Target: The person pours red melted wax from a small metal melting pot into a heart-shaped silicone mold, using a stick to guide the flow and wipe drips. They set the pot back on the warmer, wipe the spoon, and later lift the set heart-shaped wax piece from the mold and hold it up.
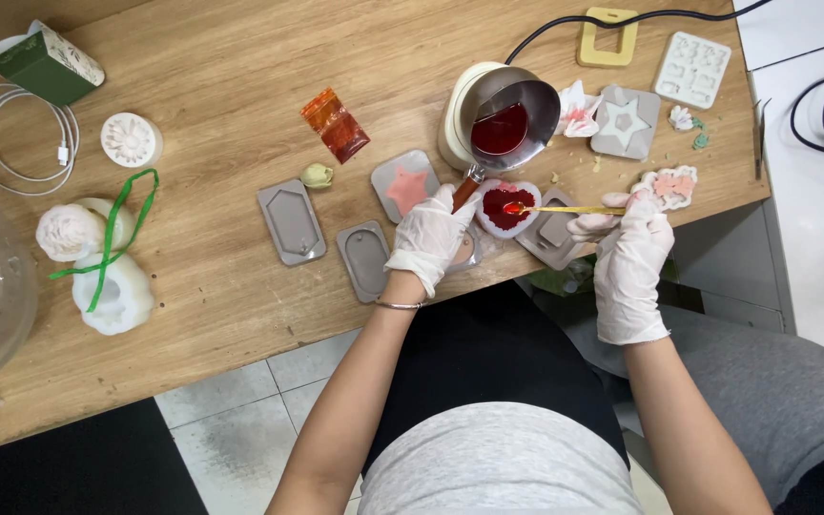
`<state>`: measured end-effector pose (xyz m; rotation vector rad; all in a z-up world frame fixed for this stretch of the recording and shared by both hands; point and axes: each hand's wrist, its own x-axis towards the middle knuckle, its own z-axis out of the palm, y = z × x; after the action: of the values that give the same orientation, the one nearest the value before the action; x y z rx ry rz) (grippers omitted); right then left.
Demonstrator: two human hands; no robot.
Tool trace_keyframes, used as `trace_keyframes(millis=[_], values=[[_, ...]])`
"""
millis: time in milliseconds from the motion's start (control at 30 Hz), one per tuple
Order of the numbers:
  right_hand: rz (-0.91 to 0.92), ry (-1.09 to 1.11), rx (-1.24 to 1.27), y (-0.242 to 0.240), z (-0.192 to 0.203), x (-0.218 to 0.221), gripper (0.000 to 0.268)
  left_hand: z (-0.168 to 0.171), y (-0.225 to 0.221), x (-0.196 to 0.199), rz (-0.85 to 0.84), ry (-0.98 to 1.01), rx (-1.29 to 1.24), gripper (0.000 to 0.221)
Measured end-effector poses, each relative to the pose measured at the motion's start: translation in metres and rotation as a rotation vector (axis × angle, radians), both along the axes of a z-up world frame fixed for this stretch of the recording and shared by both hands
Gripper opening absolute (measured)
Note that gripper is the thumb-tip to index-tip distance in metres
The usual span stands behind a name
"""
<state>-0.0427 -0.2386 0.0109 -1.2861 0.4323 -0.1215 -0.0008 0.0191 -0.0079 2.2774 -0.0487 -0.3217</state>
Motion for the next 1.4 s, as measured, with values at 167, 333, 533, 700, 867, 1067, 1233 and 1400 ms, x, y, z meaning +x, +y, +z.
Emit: trace_keyframes(millis=[167, 333, 533, 700, 867, 1067, 1233, 1400], values=[[-0.009, 0.033, -0.089, 0.01, 0.003, 0.001, 0.035, 0.004, 0.002, 0.0, -0.042, 0.081, 0.12, 0.063], [0.0, 0.019, -0.148, 0.014, 0.008, 0.0, 0.03, 0.002, 0.004, -0.002, -0.064, 0.003, 0.169, 0.071], [-0.101, -0.001, -0.061, 0.012, 0.008, 0.0, 0.031, -0.017, 0.009, -0.005, -0.105, -0.07, 0.166, 0.059], [-0.229, 0.063, 0.124, -0.008, -0.024, -0.007, 0.043, -0.017, 0.015, -0.009, -0.336, -0.381, 0.415, 0.049], [-0.313, 0.19, 0.221, -0.019, -0.041, -0.011, 0.049, -0.022, 0.018, -0.008, -0.343, -0.45, 0.368, 0.054], [-0.29, 0.178, 0.237, -0.013, -0.043, -0.014, 0.048, -0.044, 0.016, -0.011, -0.347, -0.474, 0.213, 0.046], [-0.268, 0.144, 0.243, -0.009, -0.04, -0.016, 0.046, -0.028, 0.009, -0.01, -0.322, -0.523, 0.087, 0.04], [-0.262, 0.127, 0.224, -0.008, -0.042, -0.017, 0.045, 0.019, 0.006, -0.007, 0.016, 0.04, -0.246, 0.037]])
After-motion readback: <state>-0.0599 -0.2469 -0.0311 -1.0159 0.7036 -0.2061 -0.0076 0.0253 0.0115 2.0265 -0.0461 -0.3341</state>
